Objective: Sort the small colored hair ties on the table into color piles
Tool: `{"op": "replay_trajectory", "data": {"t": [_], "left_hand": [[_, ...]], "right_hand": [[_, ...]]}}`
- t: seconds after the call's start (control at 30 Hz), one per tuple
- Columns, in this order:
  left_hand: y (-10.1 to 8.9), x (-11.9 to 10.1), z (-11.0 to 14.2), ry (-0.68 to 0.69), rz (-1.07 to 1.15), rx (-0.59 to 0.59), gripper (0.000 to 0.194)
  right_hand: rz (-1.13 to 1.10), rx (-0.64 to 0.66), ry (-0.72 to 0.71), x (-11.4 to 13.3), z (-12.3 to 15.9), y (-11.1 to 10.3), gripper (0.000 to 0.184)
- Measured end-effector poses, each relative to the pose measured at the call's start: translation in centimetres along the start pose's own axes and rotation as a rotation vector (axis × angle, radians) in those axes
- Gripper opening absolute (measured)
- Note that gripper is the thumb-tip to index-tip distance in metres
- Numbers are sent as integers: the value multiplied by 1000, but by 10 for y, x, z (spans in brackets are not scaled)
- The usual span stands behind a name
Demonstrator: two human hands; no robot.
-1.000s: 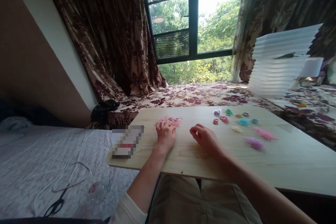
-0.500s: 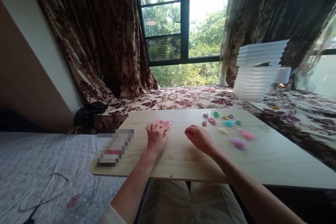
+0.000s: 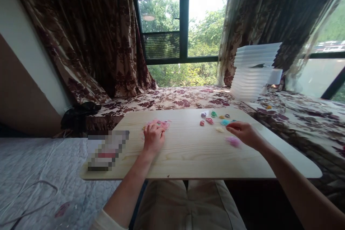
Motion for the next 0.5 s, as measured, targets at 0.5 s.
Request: {"op": "replay_trajectory", "data": {"t": [0.5], "left_hand": [[-4,1,0,-20,17,-20,18]], "right_hand": [[296,180,29,-12,19,-10,24]]}}
Point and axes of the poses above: each hand's wrist, its own z-axis away from the middle knuckle, its own y-axis out of the palm, x = y × z, the point moved 4 cm from there along -z, towards the middle knuckle, and after that the axes turned 11 degrees about z, right-handed, at the moved point
